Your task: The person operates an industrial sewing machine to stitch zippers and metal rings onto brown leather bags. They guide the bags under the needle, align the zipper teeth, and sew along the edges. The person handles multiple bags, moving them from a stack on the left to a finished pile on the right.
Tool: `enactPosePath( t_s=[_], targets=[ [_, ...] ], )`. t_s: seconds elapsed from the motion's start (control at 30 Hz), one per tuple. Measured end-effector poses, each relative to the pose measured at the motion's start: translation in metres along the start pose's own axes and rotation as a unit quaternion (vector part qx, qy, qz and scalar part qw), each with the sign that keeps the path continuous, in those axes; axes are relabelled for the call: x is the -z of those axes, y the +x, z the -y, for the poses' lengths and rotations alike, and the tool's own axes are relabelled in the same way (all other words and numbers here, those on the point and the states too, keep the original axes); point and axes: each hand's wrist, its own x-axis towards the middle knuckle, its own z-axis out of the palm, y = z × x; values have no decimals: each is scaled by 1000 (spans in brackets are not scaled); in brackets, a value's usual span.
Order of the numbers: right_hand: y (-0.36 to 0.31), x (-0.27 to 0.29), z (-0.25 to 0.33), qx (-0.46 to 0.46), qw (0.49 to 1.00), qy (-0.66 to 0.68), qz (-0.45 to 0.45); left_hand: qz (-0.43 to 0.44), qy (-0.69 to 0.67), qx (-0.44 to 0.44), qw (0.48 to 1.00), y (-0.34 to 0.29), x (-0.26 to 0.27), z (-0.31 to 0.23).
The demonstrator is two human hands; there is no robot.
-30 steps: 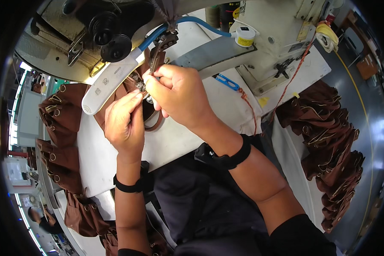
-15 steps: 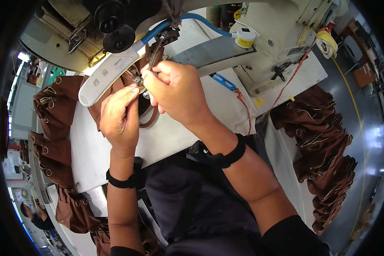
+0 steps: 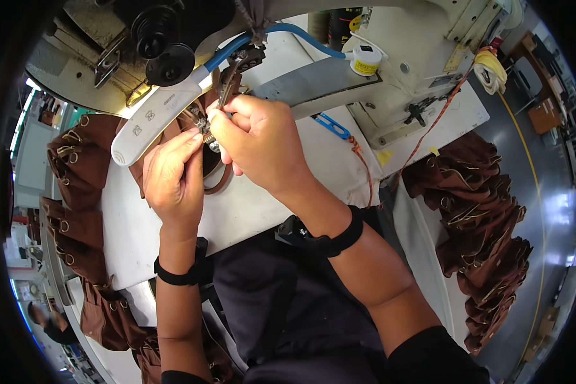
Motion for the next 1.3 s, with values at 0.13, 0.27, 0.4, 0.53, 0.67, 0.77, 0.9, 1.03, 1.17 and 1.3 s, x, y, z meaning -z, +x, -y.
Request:
enactPosePath(
  t_s=[0.13, 0.27, 0.4, 0.53, 0.67, 0.77, 0.9, 1.03, 1.17, 1.3],
  targets=[
    [0, 1, -1, 11, 1000, -9, 1, -5, 3, -5, 1000, -1, -2, 1],
    [-1, -2, 1, 7, 1000, 10, -12, -4, 7, -2, 1000, 1, -1, 2],
    [-1, -3, 0, 3, 1000, 7, -17, 10, 12, 15, 1000, 1, -1, -3],
    [-1, -2, 0, 0, 1000, 2, -15, 12, -2, 28, 1000, 0, -7, -1],
    [0, 0, 0, 14, 1000, -22, -1, 12, -7, 33, 999, -3, -4, 1],
    [-7, 8, 6, -14, 999, -49, 7, -12, -12, 23, 1000, -3, -8, 3],
    [-36, 37, 36, 13, 989, -147, 14, -12, -13, 27, 999, -2, -4, 4],
    [-52, 106, 110, 271, 902, -331, -66, 15, 14, 58, 998, -10, 0, 2],
    [-4, 188, 216, 399, 741, -489, -229, 13, 21, 28, 999, -9, 4, 5],
    [112, 344, 324, 328, 635, -675, -184, 8, 20, 22, 1000, -2, 5, 2]
  ],
)
